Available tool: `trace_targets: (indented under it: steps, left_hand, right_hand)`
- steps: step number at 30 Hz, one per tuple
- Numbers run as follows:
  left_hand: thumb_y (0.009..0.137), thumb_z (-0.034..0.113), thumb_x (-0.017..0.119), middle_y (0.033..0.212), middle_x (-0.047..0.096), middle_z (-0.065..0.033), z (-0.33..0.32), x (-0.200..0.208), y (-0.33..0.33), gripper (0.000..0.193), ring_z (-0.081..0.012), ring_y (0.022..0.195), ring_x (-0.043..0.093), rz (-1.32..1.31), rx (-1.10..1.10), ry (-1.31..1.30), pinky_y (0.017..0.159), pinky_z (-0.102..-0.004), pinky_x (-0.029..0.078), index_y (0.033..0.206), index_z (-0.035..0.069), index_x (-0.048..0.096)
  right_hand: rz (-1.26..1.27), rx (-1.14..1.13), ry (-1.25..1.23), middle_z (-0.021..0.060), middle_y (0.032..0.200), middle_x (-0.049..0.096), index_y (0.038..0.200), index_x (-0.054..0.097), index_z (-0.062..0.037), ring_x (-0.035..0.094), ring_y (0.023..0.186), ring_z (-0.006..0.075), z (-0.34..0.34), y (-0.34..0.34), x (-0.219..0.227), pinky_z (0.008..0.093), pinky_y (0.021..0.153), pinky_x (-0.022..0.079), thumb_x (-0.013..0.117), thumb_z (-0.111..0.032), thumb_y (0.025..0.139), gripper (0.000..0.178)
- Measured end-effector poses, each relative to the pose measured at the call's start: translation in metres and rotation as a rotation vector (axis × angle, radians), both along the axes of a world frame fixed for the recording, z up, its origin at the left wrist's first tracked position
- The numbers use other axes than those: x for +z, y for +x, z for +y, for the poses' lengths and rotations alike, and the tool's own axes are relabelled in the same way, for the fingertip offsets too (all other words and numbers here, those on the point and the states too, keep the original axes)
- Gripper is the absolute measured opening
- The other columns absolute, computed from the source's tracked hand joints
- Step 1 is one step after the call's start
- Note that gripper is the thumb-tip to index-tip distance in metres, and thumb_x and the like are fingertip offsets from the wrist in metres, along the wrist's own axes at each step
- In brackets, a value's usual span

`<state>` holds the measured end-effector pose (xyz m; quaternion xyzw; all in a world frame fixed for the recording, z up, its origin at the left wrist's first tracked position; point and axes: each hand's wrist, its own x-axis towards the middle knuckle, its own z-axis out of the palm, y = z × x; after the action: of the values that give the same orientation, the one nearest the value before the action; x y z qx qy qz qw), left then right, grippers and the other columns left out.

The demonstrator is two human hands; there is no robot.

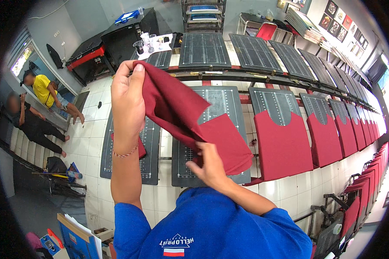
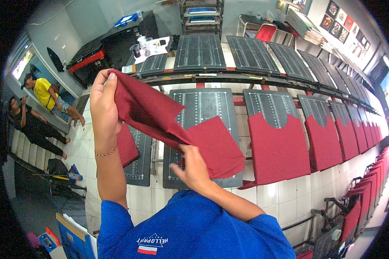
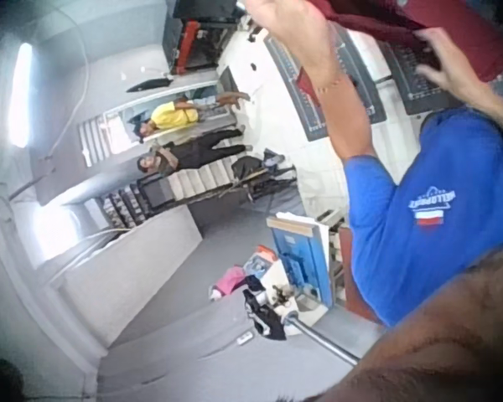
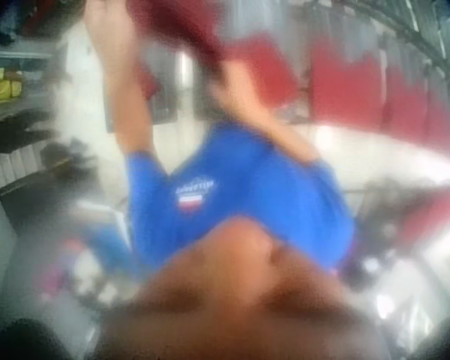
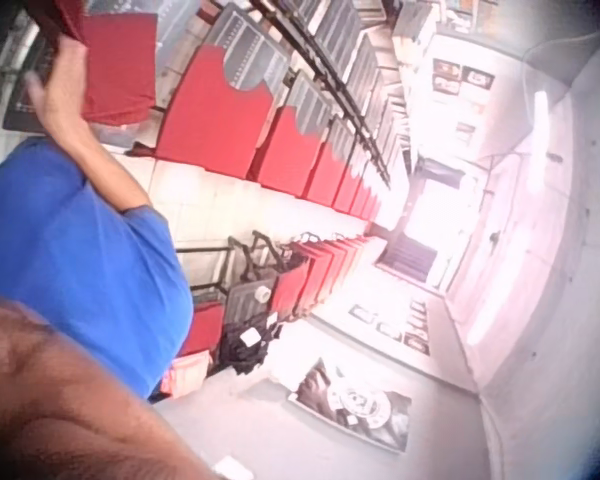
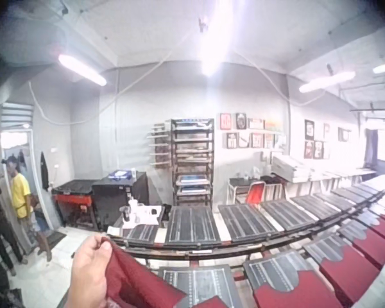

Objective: The person prepares garment pieces for screen printing by smoothing them onto a series of printing platens, then collects and stacks the items from a table.

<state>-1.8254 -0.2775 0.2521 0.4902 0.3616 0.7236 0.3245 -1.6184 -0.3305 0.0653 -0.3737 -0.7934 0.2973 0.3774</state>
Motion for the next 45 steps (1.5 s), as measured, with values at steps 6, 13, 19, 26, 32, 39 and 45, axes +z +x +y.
trace_targets:
  steps: [6, 13, 19, 26, 32, 39, 45]
  left_hand:
    - [0.102, 0.012, 0.048, 0.086, 0.064, -0.0034, 0.02, 0.029, 0.021, 0.012, -0.0075, 0.072, 0.061, -0.055, -0.036, 0.039, 0.066, -0.0231, 0.051, 0.103, 0.003, 0.055]
    - [0.102, 0.013, 0.049, 0.085, 0.062, -0.0024, 0.06, 0.048, 0.05, 0.012, -0.0075, 0.07, 0.059, -0.11, -0.112, 0.033, 0.062, -0.0234, 0.051, 0.104, 0.002, 0.055]
    - [0.101, 0.012, 0.05, 0.085, 0.061, -0.002, 0.068, 0.065, 0.057, 0.012, -0.0077, 0.069, 0.057, -0.161, -0.083, 0.134, 0.063, -0.0233, 0.05, 0.102, 0.002, 0.057]
    - [0.101, 0.012, 0.049, 0.089, 0.064, -0.0043, 0.078, 0.085, 0.012, 0.015, -0.011, 0.074, 0.061, -0.039, 0.026, 0.164, 0.069, -0.0269, 0.052, 0.104, 0.002, 0.059]
    - [0.102, 0.013, 0.048, 0.092, 0.066, -0.004, 0.056, 0.083, -0.069, 0.015, -0.0102, 0.081, 0.064, 0.113, 0.14, 0.162, 0.073, -0.0246, 0.052, 0.107, 0.002, 0.057]
    - [0.101, 0.014, 0.052, 0.103, 0.065, -0.0034, 0.004, 0.096, -0.119, 0.016, -0.0113, 0.092, 0.065, 0.136, -0.065, 0.067, 0.081, -0.0247, 0.053, 0.113, 0.005, 0.058]
    - [0.098, 0.017, 0.057, 0.111, 0.065, -0.007, -0.008, 0.107, -0.122, 0.025, -0.0156, 0.101, 0.064, 0.096, -0.256, 0.027, 0.092, -0.0297, 0.051, 0.119, 0.003, 0.058]
  right_hand:
    - [0.073, -0.103, 0.217, 0.0176, 0.106, 0.06, 0.117, 0.05, -0.002, 0.061, 0.096, 0.0338, 0.03, 0.008, 0.011, 0.0403, 0.081, 0.05, 0.081, -0.016, 0.072, 0.056]
    - [0.263, -0.267, 0.329, 0.0171, 0.118, 0.061, 0.12, 0.051, -0.0012, 0.061, 0.107, 0.0319, 0.012, 0.001, 0.0, 0.0411, 0.088, 0.049, 0.074, -0.012, 0.076, 0.051]
    - [-0.072, -0.67, 0.364, 0.0148, 0.114, 0.058, 0.124, 0.047, 0.0001, 0.062, 0.1, 0.0305, 0.043, 0.025, -0.009, 0.0412, 0.082, 0.048, 0.079, -0.017, 0.074, 0.061]
    - [-0.084, -0.469, -0.007, 0.0125, 0.097, 0.061, 0.107, 0.067, -0.0097, 0.063, 0.093, 0.0318, 0.085, 0.115, -0.065, 0.0399, 0.081, 0.049, 0.065, -0.013, 0.084, 0.023]
    - [-0.006, -0.061, -0.117, 0.0111, 0.093, 0.056, 0.113, 0.062, -0.0008, 0.059, 0.091, 0.0241, 0.06, 0.188, 0.017, 0.0336, 0.083, 0.047, 0.048, -0.01, 0.093, 0.026]
    - [0.586, -0.057, -0.357, 0.0201, 0.131, 0.057, 0.133, 0.047, 0.0109, 0.056, 0.119, 0.0264, 0.031, 0.258, 0.085, 0.0371, 0.103, 0.042, 0.044, -0.037, 0.096, 0.061]
    - [0.931, -0.053, -0.167, 0.0216, 0.113, 0.065, 0.11, 0.06, 0.0069, 0.062, 0.105, 0.0305, 0.03, 0.323, 0.143, 0.0433, 0.098, 0.046, 0.053, -0.023, 0.086, 0.039]
